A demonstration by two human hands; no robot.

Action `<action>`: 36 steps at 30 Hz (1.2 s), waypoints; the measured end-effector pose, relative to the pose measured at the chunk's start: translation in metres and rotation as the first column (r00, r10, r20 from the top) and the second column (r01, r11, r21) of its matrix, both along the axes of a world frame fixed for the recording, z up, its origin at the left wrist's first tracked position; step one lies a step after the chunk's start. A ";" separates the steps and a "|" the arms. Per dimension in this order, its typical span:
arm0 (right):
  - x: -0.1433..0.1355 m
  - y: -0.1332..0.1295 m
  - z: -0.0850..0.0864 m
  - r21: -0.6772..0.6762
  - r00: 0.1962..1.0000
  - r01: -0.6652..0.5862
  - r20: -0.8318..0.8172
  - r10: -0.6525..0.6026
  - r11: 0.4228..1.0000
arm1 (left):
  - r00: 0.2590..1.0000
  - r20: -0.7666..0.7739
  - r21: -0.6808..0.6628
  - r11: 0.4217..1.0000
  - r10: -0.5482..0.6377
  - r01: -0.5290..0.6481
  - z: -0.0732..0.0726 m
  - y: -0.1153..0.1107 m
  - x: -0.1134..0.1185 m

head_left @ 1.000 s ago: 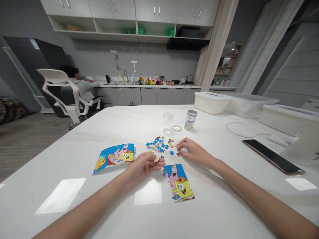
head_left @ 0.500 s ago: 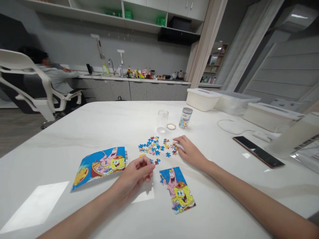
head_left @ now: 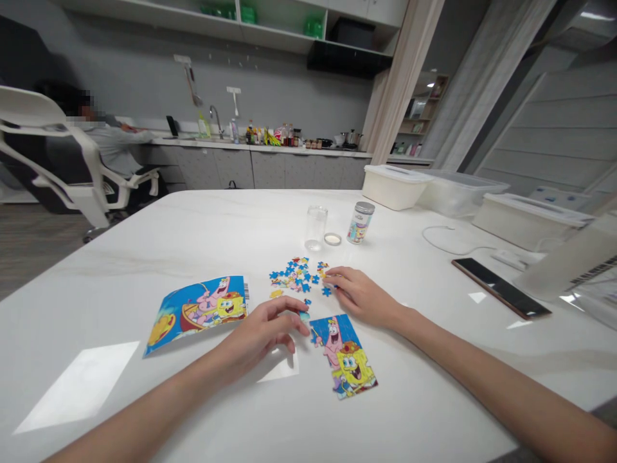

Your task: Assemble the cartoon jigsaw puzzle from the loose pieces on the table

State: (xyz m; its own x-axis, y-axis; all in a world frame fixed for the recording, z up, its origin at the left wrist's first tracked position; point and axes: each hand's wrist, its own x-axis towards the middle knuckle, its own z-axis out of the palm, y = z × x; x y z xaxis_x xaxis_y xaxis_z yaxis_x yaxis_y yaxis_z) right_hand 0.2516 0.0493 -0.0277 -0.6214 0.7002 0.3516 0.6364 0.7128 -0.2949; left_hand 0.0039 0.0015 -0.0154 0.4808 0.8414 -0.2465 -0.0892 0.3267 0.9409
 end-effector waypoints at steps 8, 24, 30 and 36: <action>-0.003 -0.003 -0.001 -0.102 0.998 -0.005 -0.063 -0.001 0.995 | 0.987 -0.157 0.210 0.978 0.041 -0.007 -0.002 -0.001 0.000; 0.002 -0.005 0.003 -0.127 0.998 0.032 -0.043 -0.038 0.991 | 0.962 0.176 -0.118 0.975 0.208 -0.189 -0.001 0.005 -0.005; 0.002 -0.008 0.005 -0.143 0.994 0.046 -0.096 -0.060 0.989 | 0.947 0.223 -0.186 0.964 0.230 -0.190 0.002 0.004 -0.005; 0.001 -0.007 0.007 -0.119 0.984 0.027 -0.174 -0.048 0.993 | 0.933 0.236 -0.207 0.952 0.273 -0.226 0.001 0.005 -0.004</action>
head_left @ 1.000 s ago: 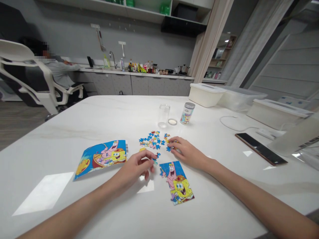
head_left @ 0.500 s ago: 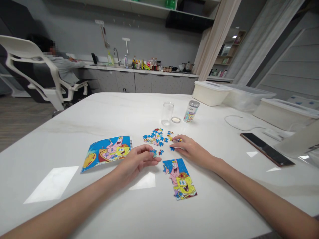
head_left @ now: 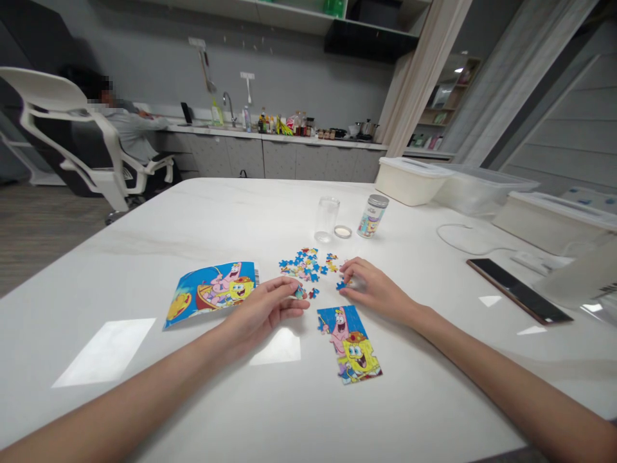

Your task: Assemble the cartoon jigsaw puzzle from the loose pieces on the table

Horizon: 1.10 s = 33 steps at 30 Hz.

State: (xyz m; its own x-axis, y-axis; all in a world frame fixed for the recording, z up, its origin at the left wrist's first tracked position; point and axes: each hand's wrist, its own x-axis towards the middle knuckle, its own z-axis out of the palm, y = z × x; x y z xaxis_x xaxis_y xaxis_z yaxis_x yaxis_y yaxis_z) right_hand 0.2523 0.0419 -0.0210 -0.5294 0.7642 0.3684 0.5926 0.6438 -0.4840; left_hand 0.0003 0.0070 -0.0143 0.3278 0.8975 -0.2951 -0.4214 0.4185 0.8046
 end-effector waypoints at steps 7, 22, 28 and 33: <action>-0.001 -0.001 -0.002 -0.218 0.984 0.063 -0.148 -0.096 0.974 | 1.000 0.004 0.008 1.000 0.013 -0.013 -0.002 0.001 -0.001; 0.003 0.006 0.005 -0.789 0.552 -0.493 -0.610 -0.569 0.367 | 0.997 0.024 0.039 0.997 -0.074 0.073 -0.003 0.000 -0.004; 0.005 0.012 0.005 -0.820 0.509 -0.483 -0.548 -0.664 0.307 | 0.999 -0.001 -0.006 0.999 -0.045 0.045 -0.003 0.000 -0.001; 0.003 0.011 0.006 -0.831 0.517 -0.449 -0.541 -0.663 0.328 | 0.999 -0.005 -0.008 0.999 -0.043 0.043 0.000 0.000 0.000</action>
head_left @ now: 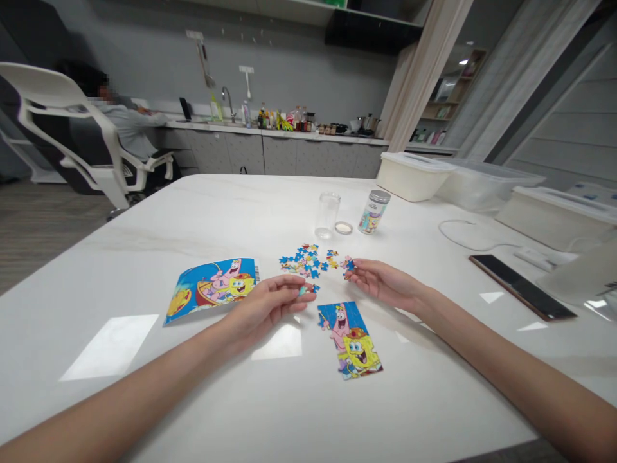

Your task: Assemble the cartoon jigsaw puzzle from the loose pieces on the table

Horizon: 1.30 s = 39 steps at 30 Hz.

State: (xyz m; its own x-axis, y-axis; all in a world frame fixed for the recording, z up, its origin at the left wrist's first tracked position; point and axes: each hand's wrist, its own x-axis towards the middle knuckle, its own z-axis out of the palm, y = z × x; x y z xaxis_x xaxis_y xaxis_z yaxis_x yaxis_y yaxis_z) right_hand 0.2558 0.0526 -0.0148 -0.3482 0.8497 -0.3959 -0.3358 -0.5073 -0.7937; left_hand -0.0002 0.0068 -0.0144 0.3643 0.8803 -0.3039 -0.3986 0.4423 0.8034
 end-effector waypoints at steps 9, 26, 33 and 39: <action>0.003 -0.004 -0.001 0.095 0.997 -0.079 0.027 0.077 0.992 | 0.999 -0.023 0.002 1.000 -0.025 0.025 0.001 -0.001 0.000; -0.002 -0.006 0.007 0.089 0.993 -0.057 0.108 0.047 0.994 | 0.999 -0.020 0.032 0.999 -0.029 0.029 -0.002 -0.002 0.000; -0.002 -0.010 -0.003 0.713 0.638 -0.497 0.687 -0.350 0.495 | 0.999 -0.001 0.040 0.998 0.039 -0.039 -0.004 -0.001 0.001; -0.001 -0.015 -0.007 0.627 0.530 -0.695 0.778 -0.338 0.352 | 1.000 -0.017 0.079 0.997 0.003 -0.001 -0.001 -0.002 0.001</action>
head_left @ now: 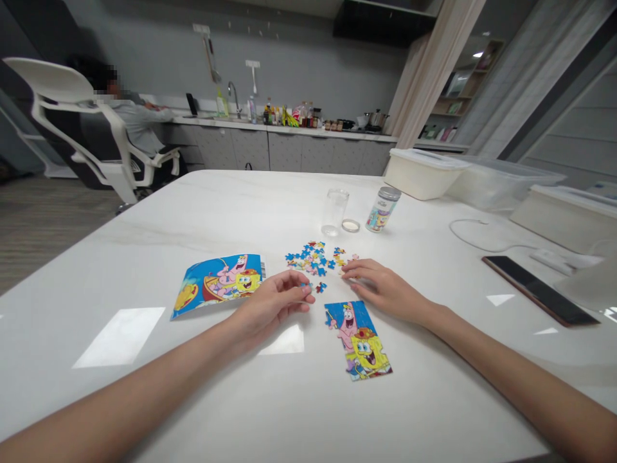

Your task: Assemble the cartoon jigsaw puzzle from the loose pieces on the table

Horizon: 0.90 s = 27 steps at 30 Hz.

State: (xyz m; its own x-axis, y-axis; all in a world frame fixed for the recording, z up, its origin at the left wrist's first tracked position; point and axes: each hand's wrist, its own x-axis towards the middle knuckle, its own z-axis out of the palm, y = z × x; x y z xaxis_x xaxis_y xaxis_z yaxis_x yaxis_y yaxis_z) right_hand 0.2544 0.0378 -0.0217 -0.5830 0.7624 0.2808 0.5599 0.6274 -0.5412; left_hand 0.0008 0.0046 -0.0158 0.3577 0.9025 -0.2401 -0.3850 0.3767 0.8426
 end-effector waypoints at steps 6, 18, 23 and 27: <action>0.000 0.000 0.001 0.033 1.000 -0.007 0.025 0.006 0.999 | 1.000 0.017 0.027 0.999 -0.019 0.019 -0.002 0.000 -0.001; 0.000 0.003 -0.001 -0.002 0.998 -0.049 -0.037 0.049 0.999 | 1.000 0.006 0.009 1.000 0.013 -0.013 0.002 0.000 0.002; 0.000 0.002 0.002 0.011 1.000 -0.002 -0.006 0.002 1.000 | 0.999 0.006 -0.015 0.999 0.044 -0.044 0.003 0.000 0.003; 0.001 0.001 0.001 0.043 0.999 0.039 -0.002 -0.039 0.998 | 0.998 0.026 -0.046 0.998 0.053 -0.052 0.004 -0.001 0.003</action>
State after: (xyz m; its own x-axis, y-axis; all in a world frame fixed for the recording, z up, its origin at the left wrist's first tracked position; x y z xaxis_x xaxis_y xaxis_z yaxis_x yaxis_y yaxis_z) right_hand 0.2551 0.0386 -0.0208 -0.5529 0.7717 0.3144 0.5838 0.6280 -0.5146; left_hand 0.0034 0.0034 -0.0120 0.3171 0.9086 -0.2718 -0.4281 0.3929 0.8139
